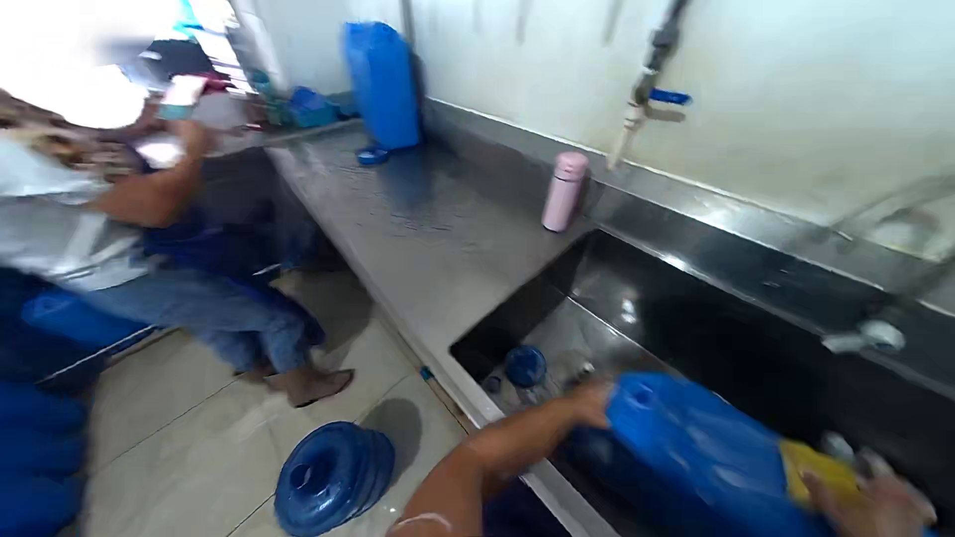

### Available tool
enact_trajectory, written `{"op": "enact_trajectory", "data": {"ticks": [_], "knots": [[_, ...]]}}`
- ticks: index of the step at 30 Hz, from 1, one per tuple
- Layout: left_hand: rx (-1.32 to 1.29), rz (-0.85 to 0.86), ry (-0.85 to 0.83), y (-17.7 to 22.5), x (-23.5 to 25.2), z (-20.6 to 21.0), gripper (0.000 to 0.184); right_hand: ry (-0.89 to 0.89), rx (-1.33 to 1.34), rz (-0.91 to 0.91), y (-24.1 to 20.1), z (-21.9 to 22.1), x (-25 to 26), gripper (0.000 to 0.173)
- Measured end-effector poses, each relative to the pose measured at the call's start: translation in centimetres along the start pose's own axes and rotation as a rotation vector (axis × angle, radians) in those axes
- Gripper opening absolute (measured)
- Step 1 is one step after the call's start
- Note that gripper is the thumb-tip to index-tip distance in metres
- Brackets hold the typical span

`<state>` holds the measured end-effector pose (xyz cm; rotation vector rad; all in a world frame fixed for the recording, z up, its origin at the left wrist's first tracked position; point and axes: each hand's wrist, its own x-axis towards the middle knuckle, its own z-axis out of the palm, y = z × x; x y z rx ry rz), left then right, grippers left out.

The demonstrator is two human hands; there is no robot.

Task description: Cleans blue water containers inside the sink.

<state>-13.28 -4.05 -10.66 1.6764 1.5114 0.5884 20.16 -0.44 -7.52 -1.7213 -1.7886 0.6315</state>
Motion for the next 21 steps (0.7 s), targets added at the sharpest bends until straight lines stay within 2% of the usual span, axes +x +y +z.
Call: {"op": "enact_trajectory", "data": {"ticks": [1, 2, 3, 4, 5, 6, 8, 9, 10, 11, 13, 14, 15, 16, 17, 18, 19, 21], "knots": [[-0.058, -0.099, -0.063, -0.6, -0.4, -1.0, 0.07, 0.046, -0.135, 0.097, 2.4, -0.3, 1.0, 0.075], [-0.12, -0.174, -0.095, -0.8, -0.6, -2.4, 0.075, 0.076, -0.231, 0.214, 3.4, -0.7, 1.1, 0.063], [-0.179, -0.21, -0.1, -1.0, -0.2, -3.6, 0.078, 0.071, -0.303, 0.321, 2.3, -0.6, 0.6, 0.052], [-0.219, -0.234, -0.09, -1.2, 0.5, -4.2, 0.072, 0.001, -0.38, 0.363, -0.6, 0.7, 0.0, 0.048], [-0.216, -0.252, -0.074, -1.6, 1.2, -4.2, 0.062, -0.091, -0.428, 0.308, -3.9, 3.6, -0.5, 0.05], [-0.152, -0.262, -0.055, -2.1, 1.9, -4.0, 0.054, -0.167, -0.432, 0.178, -7.0, 7.5, -1.1, 0.055], [0.053, -0.24, -0.069, -2.8, 2.6, -3.5, 0.052, -0.29, -0.306, -0.083, -12.0, 15.2, -3.0, 0.071], [0.134, -0.22, -0.098, -2.8, 2.8, -3.4, 0.051, -0.336, -0.235, -0.168, -13.1, 16.9, -3.8, 0.069], [0.196, -0.196, -0.124, -2.9, 2.9, -3.6, 0.052, -0.32, -0.217, -0.208, -12.7, 16.8, -4.1, 0.059], [0.237, -0.187, -0.154, -2.9, 2.9, -3.8, 0.053, -0.193, -0.256, -0.196, -10.3, 15.6, -4.3, 0.047], [0.26, -0.192, -0.2, -2.4, 3.4, -3.8, 0.056, 0.035, -0.351, 0.039, -1.7, 9.3, -4.1, 0.04], [0.259, -0.205, -0.229, -2.0, 3.7, -3.7, 0.057, 0.09, -0.375, 0.258, 2.2, 5.2, -3.7, 0.044], [0.261, -0.218, -0.262, -1.6, 3.8, -3.6, 0.058, 0.097, -0.383, 0.528, 4.3, 1.7, -3.0, 0.046], [0.266, -0.225, -0.288, -1.4, 3.9, -3.5, 0.058, 0.079, -0.394, 0.739, 4.7, 0.1, -2.0, 0.052], [0.269, -0.224, -0.303, -1.2, 4.1, -3.6, 0.058, 0.049, -0.417, 0.784, 2.9, 0.9, -1.2, 0.053], [0.264, -0.211, -0.306, -1.2, 4.3, -3.8, 0.058, 0.004, -0.48, 0.662, -0.3, 3.7, -0.9, 0.052], [0.265, -0.197, -0.303, -1.3, 4.2, -3.9, 0.058, -0.026, -0.527, 0.418, -3.8, 8.1, -1.1, 0.049], [0.287, -0.186, -0.295, -1.6, 3.5, -3.8, 0.056, -0.153, -0.373, -0.052, -11.2, 16.3, -1.8, 0.044]]}}
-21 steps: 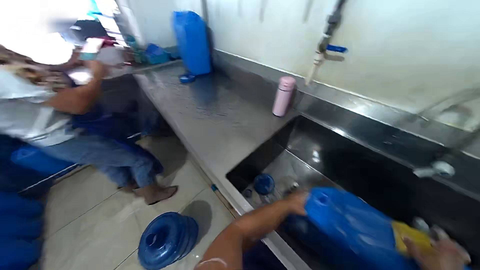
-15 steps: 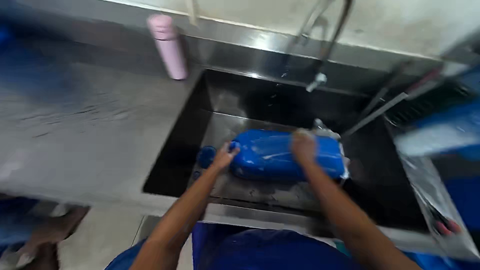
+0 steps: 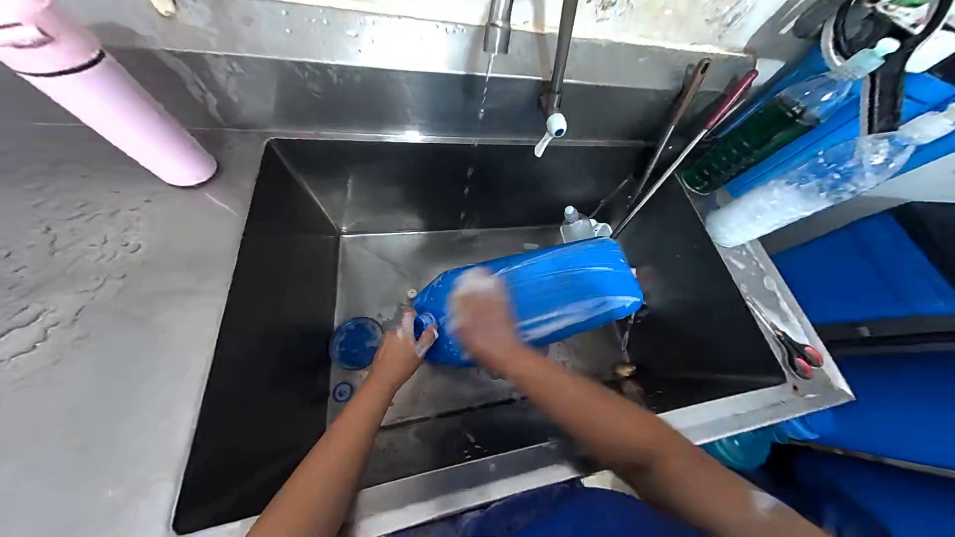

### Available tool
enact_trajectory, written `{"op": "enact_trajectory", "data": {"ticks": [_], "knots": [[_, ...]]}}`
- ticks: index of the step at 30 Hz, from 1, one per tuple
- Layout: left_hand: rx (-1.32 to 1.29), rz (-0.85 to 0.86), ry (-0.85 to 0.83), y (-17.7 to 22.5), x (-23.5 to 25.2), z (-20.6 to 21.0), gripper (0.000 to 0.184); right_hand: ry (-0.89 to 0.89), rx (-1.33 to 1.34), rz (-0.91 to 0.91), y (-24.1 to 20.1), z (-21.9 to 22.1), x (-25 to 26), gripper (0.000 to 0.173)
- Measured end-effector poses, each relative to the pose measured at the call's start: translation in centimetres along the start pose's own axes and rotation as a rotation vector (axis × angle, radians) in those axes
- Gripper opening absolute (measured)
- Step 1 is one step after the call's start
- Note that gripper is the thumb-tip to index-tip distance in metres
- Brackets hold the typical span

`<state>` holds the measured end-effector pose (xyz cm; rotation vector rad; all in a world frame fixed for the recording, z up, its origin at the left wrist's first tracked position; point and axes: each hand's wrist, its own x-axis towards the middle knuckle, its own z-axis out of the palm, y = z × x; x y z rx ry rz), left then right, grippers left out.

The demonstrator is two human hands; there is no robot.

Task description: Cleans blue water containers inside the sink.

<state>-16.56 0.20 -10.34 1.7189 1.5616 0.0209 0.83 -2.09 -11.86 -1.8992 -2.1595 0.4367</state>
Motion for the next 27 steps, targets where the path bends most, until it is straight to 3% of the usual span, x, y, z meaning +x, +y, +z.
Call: {"op": "enact_trajectory", "data": {"ticks": [2, 4, 6, 7, 9, 10, 11, 14, 16, 18, 20, 22, 25, 27], "knots": [[0.071, -0.033, -0.003, 0.2, -0.8, 0.1, 0.057, -0.13, 0.157, -0.229, -3.0, 0.4, 1.3, 0.044], [0.125, -0.049, 0.023, 0.3, -1.3, 0.2, 0.056, 0.054, 0.129, -0.175, 3.4, -0.8, 1.8, 0.039], [0.044, 0.007, 0.141, -0.2, -0.5, 0.9, 0.055, 0.098, 0.059, 0.189, 14.4, -5.4, 2.2, 0.041], [-0.038, 0.07, 0.229, -1.0, 0.4, 1.5, 0.055, 0.025, 0.069, 0.432, 19.2, -8.1, 2.8, 0.044], [-0.288, 0.149, 0.353, -2.6, 2.9, 3.2, 0.065, -0.101, 0.089, 0.739, 24.3, -10.7, 4.3, 0.05], [-0.413, 0.154, 0.4, -2.8, 4.4, 3.8, 0.069, -0.095, 0.061, 0.777, 22.9, -10.5, 4.9, 0.051], [-0.49, 0.139, 0.423, -2.4, 5.6, 3.8, 0.07, -0.031, 0.001, 0.694, 19.3, -9.1, 5.1, 0.049], [-0.505, 0.0, 0.251, 0.1, 6.4, 0.4, 0.053, 0.232, 0.085, 0.025, 6.0, -2.4, 3.7, 0.045], [-0.505, -0.194, 0.147, 0.8, 6.8, -2.6, 0.048, 0.395, 0.234, -0.269, 3.7, -0.9, 3.9, 0.032], [-0.558, -0.403, 0.136, -0.3, 8.0, -3.9, 0.056, 0.393, 0.212, -0.12, 9.6, 0.2, 5.4, 0.032], [-0.636, -0.514, 0.256, -1.5, 9.8, -3.0, 0.062, 0.104, 0.31, 0.218, 18.5, 1.7, 8.0, 0.049], [-0.698, -0.527, 0.454, -2.4, 9.2, 0.4, 0.061, -0.109, 0.487, 0.503, 24.5, 3.9, 10.3, 0.052], [-0.796, -0.618, 0.459, -0.5, 1.9, 4.7, 0.053, -0.259, 0.615, 0.689, 27.5, 5.5, 13.1, 0.055], [-0.967, -0.77, 0.398, 1.8, -2.2, 6.2, 0.043, -0.206, 0.505, 0.617, 23.9, 6.2, 13.1, 0.055]]}}
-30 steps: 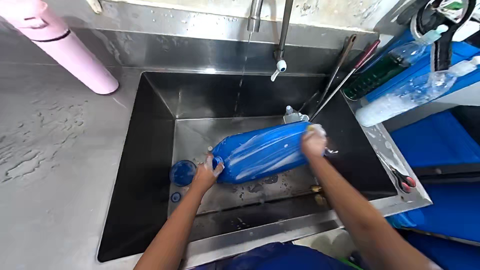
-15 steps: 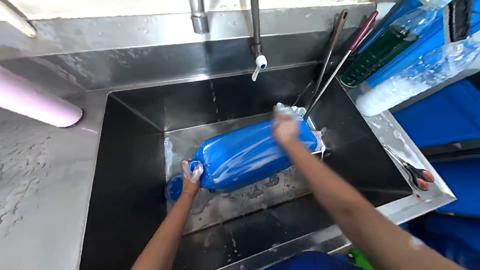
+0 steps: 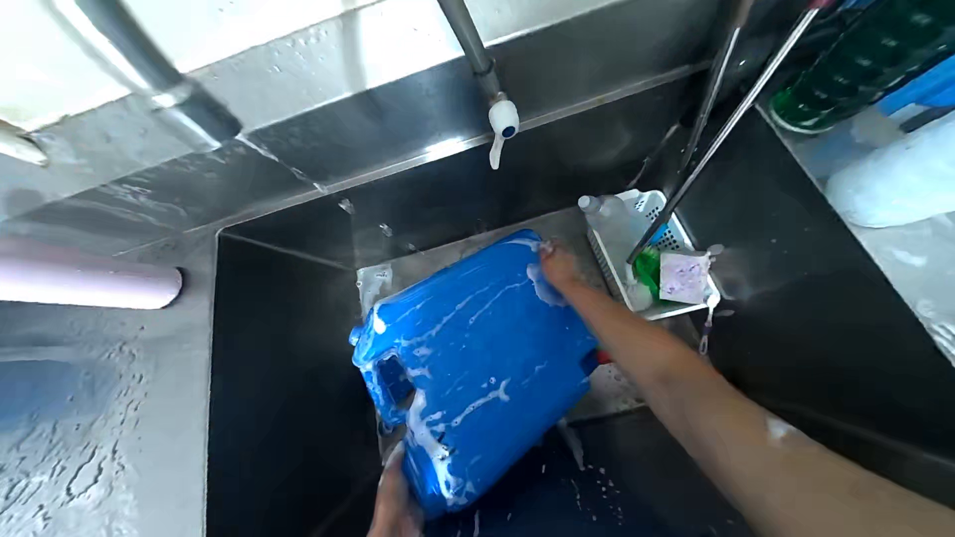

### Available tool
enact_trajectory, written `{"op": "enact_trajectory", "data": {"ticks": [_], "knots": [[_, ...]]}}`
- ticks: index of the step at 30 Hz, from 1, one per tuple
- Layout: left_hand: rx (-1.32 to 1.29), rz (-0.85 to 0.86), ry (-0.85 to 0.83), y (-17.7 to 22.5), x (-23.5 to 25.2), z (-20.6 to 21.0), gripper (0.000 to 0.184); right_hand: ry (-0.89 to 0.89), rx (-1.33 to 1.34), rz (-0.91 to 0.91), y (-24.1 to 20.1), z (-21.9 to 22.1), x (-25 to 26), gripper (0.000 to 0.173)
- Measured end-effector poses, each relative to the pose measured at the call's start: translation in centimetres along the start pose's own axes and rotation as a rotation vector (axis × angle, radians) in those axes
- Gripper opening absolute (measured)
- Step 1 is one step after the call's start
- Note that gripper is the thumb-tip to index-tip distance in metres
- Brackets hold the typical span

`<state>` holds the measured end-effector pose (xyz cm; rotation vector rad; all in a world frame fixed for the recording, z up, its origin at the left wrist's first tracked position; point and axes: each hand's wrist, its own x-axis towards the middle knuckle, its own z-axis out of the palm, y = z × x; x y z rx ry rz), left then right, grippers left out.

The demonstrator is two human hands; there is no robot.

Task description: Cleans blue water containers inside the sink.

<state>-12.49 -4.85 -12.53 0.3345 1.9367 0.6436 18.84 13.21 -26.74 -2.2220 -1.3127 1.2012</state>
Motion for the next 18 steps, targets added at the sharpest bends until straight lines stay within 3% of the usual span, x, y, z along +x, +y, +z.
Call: {"op": "enact_trajectory", "data": {"ticks": [2, 4, 5, 7, 8, 9, 11, 12, 13, 14, 15, 16, 18], "knots": [[-0.133, -0.088, 0.003, -0.1, -1.1, 1.0, 0.04, 0.024, -0.087, -0.363, -4.3, 4.6, -7.3, 0.056], [-0.191, -0.065, -0.017, 0.7, -0.1, 1.2, 0.039, -0.044, -0.027, -0.779, -8.2, 8.9, -17.5, 0.047], [-0.176, -0.033, -0.006, 1.2, 0.2, 1.2, 0.037, -0.089, 0.016, -0.961, -8.6, 10.1, -21.4, 0.041], [-0.132, 0.053, -0.024, 2.1, 0.6, 0.6, 0.032, -0.051, 0.112, -1.178, -5.6, 10.8, -23.3, 0.028], [-0.113, 0.082, -0.053, 2.1, 0.7, -0.2, 0.03, 0.055, 0.09, -1.132, -2.8, 9.9, -21.4, 0.024], [-0.106, 0.113, -0.06, 2.1, 1.0, -0.5, 0.029, 0.13, -0.015, -0.975, 0.3, 8.0, -17.8, 0.028], [-0.107, 0.149, -0.021, 2.0, 1.7, 0.0, 0.026, 0.028, -0.107, -0.382, 4.7, 2.6, -9.6, 0.043], [-0.109, 0.158, -0.002, 2.0, 1.9, 0.4, 0.026, -0.041, -0.055, -0.084, 5.3, 0.5, -6.8, 0.047], [-0.118, 0.169, 0.012, 2.3, 2.0, 0.9, 0.027, -0.035, -0.018, 0.092, 4.6, 0.1, -5.7, 0.05], [-0.132, 0.183, 0.022, 2.8, 2.3, 1.4, 0.027, 0.018, -0.002, 0.043, 2.8, 1.3, -6.7, 0.05], [-0.147, 0.188, 0.022, 3.1, 2.5, 1.8, 0.027, 0.082, -0.011, -0.155, 0.2, 3.8, -9.7, 0.049], [-0.154, 0.183, 0.014, 3.0, 2.5, 1.9, 0.028, 0.146, -0.002, -0.421, -2.3, 7.0, -14.2, 0.043], [-0.126, 0.201, -0.058, 2.4, 1.8, 1.3, 0.026, 0.105, 0.096, -0.95, -5.0, 10.9, -21.8, 0.03]]}}
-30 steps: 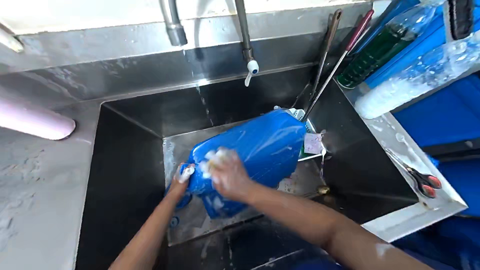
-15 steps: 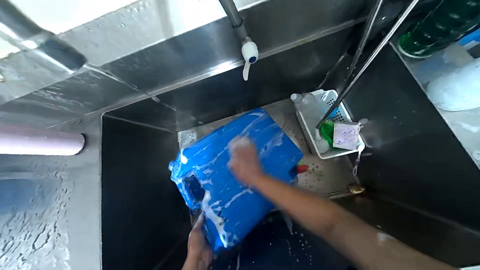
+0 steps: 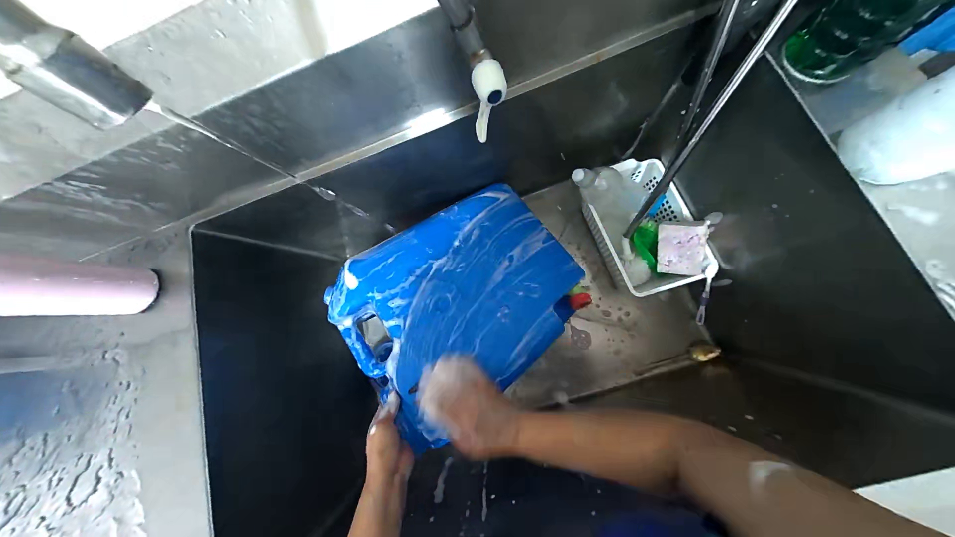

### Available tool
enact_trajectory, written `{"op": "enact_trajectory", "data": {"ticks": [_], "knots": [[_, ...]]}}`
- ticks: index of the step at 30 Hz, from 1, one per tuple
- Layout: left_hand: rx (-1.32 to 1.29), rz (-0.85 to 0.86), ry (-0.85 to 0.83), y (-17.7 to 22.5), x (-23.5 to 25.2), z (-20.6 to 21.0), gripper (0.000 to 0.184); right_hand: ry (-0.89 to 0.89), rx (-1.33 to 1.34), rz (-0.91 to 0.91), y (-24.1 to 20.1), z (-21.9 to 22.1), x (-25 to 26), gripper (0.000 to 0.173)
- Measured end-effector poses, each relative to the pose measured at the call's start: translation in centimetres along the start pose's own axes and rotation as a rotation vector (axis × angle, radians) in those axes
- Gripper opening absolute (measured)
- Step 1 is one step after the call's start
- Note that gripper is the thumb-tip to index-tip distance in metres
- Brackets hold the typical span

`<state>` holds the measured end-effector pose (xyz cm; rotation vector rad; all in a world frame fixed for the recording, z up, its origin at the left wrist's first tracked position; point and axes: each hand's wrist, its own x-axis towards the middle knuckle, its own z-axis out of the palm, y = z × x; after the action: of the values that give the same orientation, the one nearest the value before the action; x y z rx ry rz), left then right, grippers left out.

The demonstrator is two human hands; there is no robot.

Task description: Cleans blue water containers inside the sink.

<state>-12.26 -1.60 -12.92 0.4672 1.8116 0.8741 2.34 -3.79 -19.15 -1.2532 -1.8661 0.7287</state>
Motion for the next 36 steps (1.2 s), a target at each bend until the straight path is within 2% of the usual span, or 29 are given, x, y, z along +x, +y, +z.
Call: {"op": "enact_trajectory", "data": {"ticks": [1, 2, 3, 4, 5, 7, 8, 9, 10, 13, 14, 15, 16, 17, 19, 20, 21, 22, 23, 25, 26, 27, 28, 29, 31, 32, 33, 34, 36], "knots": [[0.048, 0.047, -0.064, 0.0, -0.5, -0.7, 0.025, -0.036, 0.065, -0.165, -0.7, 0.0, -0.5, 0.03], [0.133, 0.116, -0.14, -0.2, -1.2, -1.8, 0.032, -0.026, 0.063, -0.196, 0.5, -1.0, -0.8, 0.026], [0.242, 0.194, -0.219, -0.4, -1.8, -2.8, 0.047, 0.01, 0.011, -0.106, 3.6, -2.7, -1.3, 0.03], [0.35, 0.267, -0.275, -0.7, -2.2, -3.3, 0.055, 0.022, -0.08, 0.075, 7.9, -4.9, -1.5, 0.036], [0.428, 0.318, -0.301, -1.1, -2.7, -3.5, 0.057, -0.029, -0.109, 0.35, 12.3, -7.4, -1.3, 0.043], [0.473, 0.377, -0.282, -1.2, -4.1, -1.9, 0.044, -0.103, -0.011, 0.871, 18.4, -11.8, 1.6, 0.049], [0.458, 0.418, -0.26, -1.0, -5.2, -0.3, 0.035, -0.089, 0.004, 0.963, 18.6, -12.4, 3.2, 0.05], [0.435, 0.46, -0.252, -0.5, -6.5, 1.5, 0.028, -0.075, 0.002, 0.889, 16.5, -12.3, 4.5, 0.052], [0.412, 0.495, -0.263, 0.2, -8.0, 3.1, 0.026, -0.042, 0.04, 0.704, 12.6, -11.9, 5.4, 0.052], [0.217, 0.425, -0.344, 3.3, -12.8, 5.4, 0.014, 0.005, 0.149, -0.02, -3.2, -13.4, 3.4, 0.038], [0.102, 0.354, -0.36, 4.8, -14.2, 5.4, 0.014, 0.06, 0.126, -0.226, -6.6, -14.6, 2.1, 0.032], [0.015, 0.268, -0.335, 6.5, -15.4, 5.2, 0.018, 0.118, 0.088, -0.353, -7.8, -15.6, 0.9, 0.028], [-0.054, 0.181, -0.27, 8.0, -15.7, 5.1, 0.021, 0.162, 0.006, -0.372, -6.9, -16.3, 0.1, 0.026], [-0.105, 0.088, -0.21, 8.8, -14.9, 4.9, 0.021, 0.159, -0.118, -0.28, -4.3, -17.3, -0.4, 0.026], [-0.215, -0.05, -0.146, 8.2, -12.0, 4.7, 0.022, 0.021, -0.301, 0.132, 2.2, -20.8, -0.1, 0.037], [-0.281, -0.085, -0.143, 7.5, -11.0, 4.7, 0.023, -0.023, -0.311, 0.339, 4.3, -22.1, 0.6, 0.042], [-0.352, -0.089, -0.138, 7.1, -10.6, 4.9, 0.023, -0.022, -0.332, 0.446, 4.7, -22.1, 1.4, 0.046], [-0.443, -0.082, -0.14, 7.0, -10.5, 5.2, 0.025, -0.036, -0.372, 0.457, 3.1, -20.8, 2.1, 0.05], [-0.527, -0.063, -0.155, 7.2, -10.5, 5.5, 0.026, -0.068, -0.386, 0.392, -0.4, -18.4, 2.5, 0.051], [-0.616, 0.004, -0.215, 7.6, -10.3, 5.9, 0.028, -0.08, -0.288, 0.127, -9.0, -13.1, 2.4, 0.042], [-0.576, 0.053, -0.277, 7.5, -10.0, 5.5, 0.032, -0.072, -0.217, 0.025, -11.7, -11.5, 2.1, 0.039], [-0.466, 0.088, -0.295, 7.4, -9.7, 4.8, 0.03, 0.005, -0.207, -0.036, -12.1, -10.6, 1.4, 0.036], [-0.297, 0.114, -0.278, 7.0, -9.1, 3.7, 0.025, 0.069, -0.255, 0.002, -10.7, -11.0, 0.7, 0.035], [-0.113, 0.153, -0.302, 6.3, -8.3, 2.1, 0.024, 0.058, -0.327, 0.174, -8.0, -13.0, 0.0, 0.037], [0.253, 0.296, -0.318, 3.7, -5.9, -1.2, 0.045, 0.072, -0.369, 0.626, -0.3, -18.6, -0.6, 0.042], [0.344, 0.346, -0.278, 2.1, -4.5, -2.3, 0.049, 0.118, -0.371, 0.791, 2.7, -20.5, -0.7, 0.044], [0.381, 0.368, -0.238, 0.8, -3.2, -3.3, 0.05, 0.158, -0.365, 0.856, 4.2, -20.7, -0.6, 0.046], [0.398, 0.377, -0.212, 0.2, -1.9, -4.1, 0.05, 0.16, -0.353, 0.815, 3.8, -18.5, -0.5, 0.046], [0.398, 0.378, -0.207, 0.3, 0.8, -5.8, 0.05, 0.034, -0.299, 0.478, -0.9, -10.3, -0.2, 0.051]]}}
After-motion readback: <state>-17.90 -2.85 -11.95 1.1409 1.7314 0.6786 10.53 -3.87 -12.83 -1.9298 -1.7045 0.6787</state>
